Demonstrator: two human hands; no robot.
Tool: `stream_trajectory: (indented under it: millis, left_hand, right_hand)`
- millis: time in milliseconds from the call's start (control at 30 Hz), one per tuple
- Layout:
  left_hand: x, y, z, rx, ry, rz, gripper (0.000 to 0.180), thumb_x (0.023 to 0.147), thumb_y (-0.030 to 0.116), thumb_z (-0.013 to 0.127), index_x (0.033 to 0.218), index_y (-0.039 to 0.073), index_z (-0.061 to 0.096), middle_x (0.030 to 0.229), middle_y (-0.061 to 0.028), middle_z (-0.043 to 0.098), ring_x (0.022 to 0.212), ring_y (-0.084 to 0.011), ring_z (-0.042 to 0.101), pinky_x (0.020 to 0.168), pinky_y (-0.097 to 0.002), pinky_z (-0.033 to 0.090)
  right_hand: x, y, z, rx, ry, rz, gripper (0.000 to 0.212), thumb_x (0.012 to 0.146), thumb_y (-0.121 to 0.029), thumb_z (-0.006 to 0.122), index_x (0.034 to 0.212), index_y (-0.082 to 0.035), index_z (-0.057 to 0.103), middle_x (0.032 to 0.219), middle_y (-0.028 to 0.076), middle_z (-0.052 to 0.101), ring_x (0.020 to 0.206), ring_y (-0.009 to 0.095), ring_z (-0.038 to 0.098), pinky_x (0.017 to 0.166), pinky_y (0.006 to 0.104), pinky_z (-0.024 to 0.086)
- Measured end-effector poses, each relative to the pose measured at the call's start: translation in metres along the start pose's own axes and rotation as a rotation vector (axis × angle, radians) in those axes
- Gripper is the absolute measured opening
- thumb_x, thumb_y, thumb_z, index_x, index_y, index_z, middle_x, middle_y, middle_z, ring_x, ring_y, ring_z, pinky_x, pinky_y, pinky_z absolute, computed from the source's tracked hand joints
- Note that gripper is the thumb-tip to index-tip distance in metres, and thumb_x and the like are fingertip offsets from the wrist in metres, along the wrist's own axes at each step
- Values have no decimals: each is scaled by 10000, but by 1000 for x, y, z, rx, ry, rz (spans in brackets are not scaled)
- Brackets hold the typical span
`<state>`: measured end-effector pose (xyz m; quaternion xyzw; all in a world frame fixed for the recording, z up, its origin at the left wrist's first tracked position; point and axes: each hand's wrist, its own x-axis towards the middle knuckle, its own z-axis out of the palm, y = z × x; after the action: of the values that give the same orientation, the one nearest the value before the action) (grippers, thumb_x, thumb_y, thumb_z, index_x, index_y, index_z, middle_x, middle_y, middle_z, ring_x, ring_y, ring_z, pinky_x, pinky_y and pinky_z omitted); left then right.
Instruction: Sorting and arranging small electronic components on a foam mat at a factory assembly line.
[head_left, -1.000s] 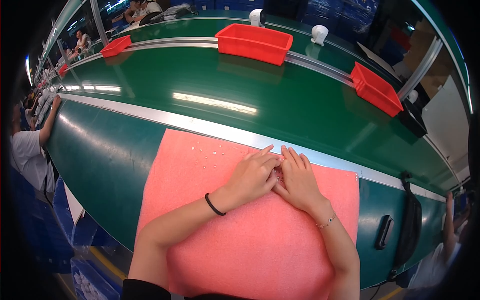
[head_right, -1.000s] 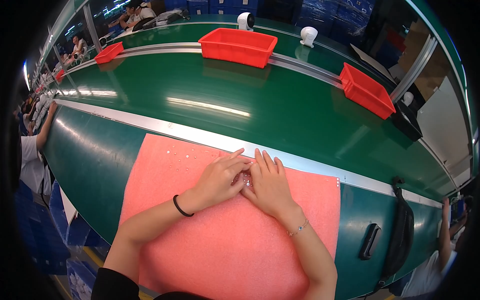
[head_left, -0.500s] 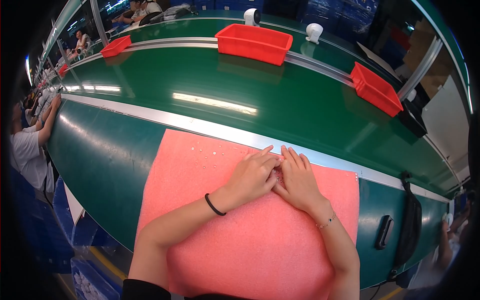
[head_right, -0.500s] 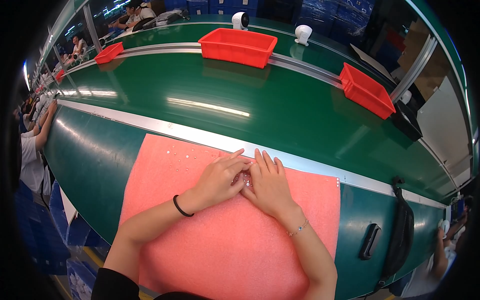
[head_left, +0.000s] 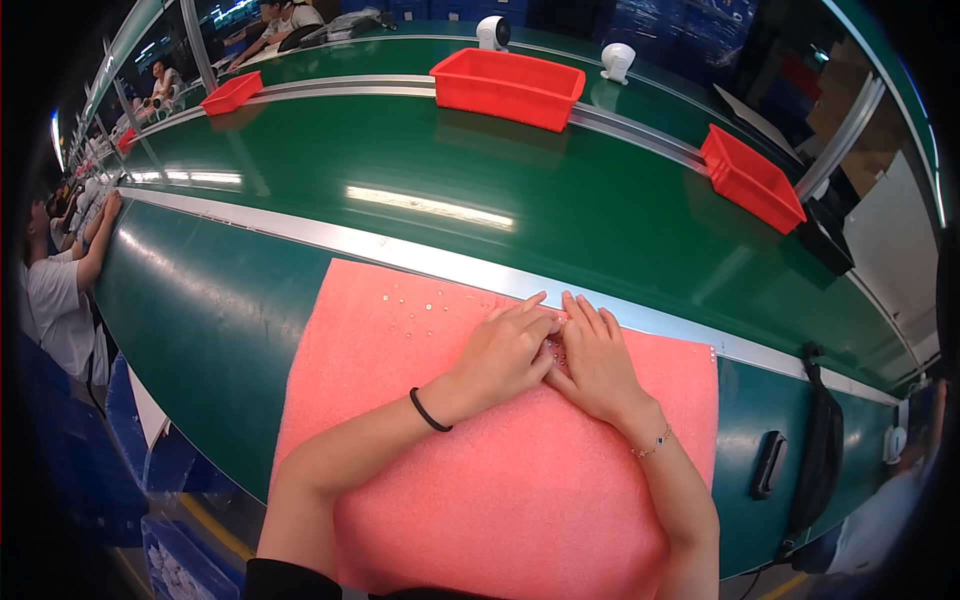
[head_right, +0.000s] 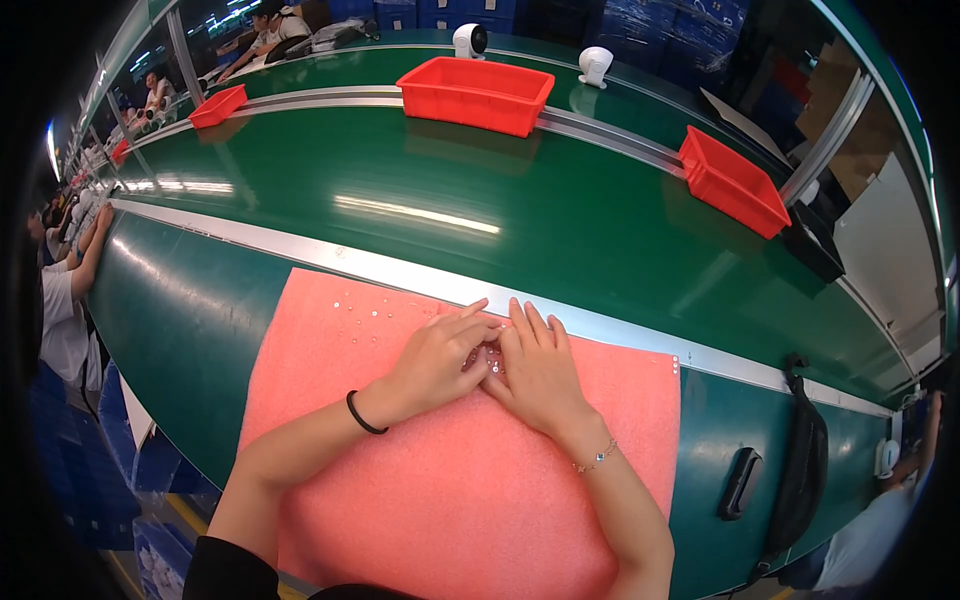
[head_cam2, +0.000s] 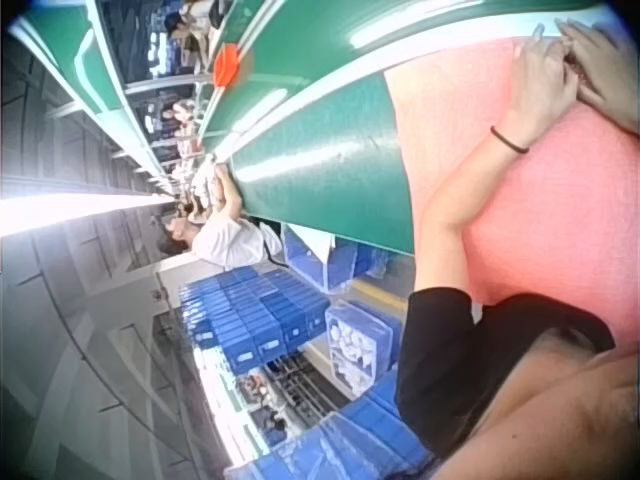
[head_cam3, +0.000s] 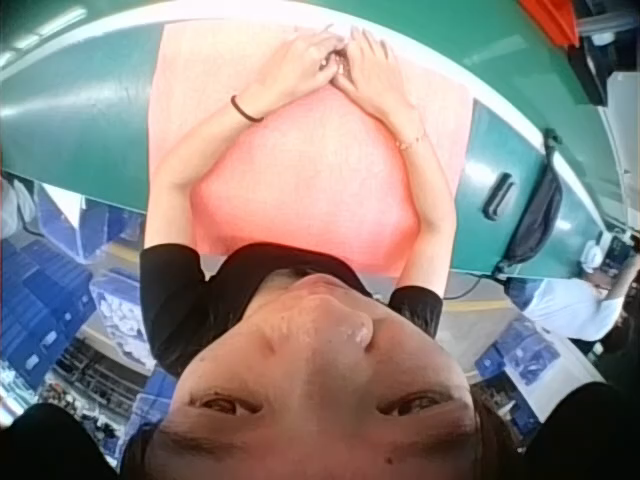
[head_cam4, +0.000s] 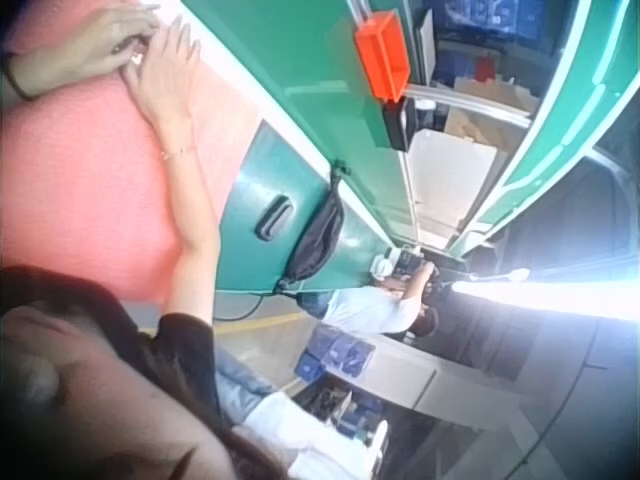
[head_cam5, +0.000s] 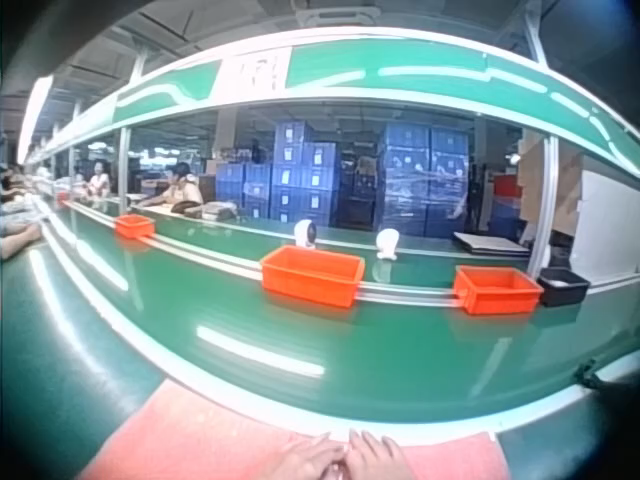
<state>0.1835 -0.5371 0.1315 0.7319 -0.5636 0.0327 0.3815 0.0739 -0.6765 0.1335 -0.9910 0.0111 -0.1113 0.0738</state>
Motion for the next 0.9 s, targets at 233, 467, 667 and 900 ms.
stream_trajectory:
  millis: [233, 467, 667, 900]
  left_hand:
    - [-1, 0, 0, 3, 8, 4, 224, 774, 25, 598, 991, -12, 637, 1097, -112, 647, 1253, -316, 499, 902, -448, 464]
    - [-1, 0, -3, -56, -79, -33, 248, 779, 29, 594, 1023, -9, 618, 1211, -146, 595, 1301, -362, 434, 956, -493, 423]
    - [0, 9, 4, 218, 122, -33, 472, 820, 73, 541, 1280, 10, 457, 1441, -207, 363, 1362, -494, 236, 1097, -613, 183]
    - [3, 0, 1, 210, -260, -132, 517, 869, 174, 482, 1352, 11, 398, 1415, -211, 405, 1368, -370, 307, 1119, -577, 144]
  right_hand:
    - [0, 0, 0, 2, 2, -3, 519, 873, -342, 577, 1197, 46, 461, 1421, 266, 372, 1354, 389, 324, 1105, 523, 238]
    - [0, -1, 4, -15, 92, -19, 458, 858, -358, 586, 1134, 7, 557, 1388, 264, 419, 1297, 388, 397, 1074, 529, 279]
    - [-1, -3, 5, -18, 86, 18, 524, 868, -389, 567, 1238, -23, 512, 1391, 252, 424, 1309, 380, 390, 1071, 528, 285]
    - [-1, -2, 1, 2, 76, 29, 609, 855, -406, 573, 1300, -8, 453, 1408, 247, 395, 1327, 378, 358, 1084, 525, 269]
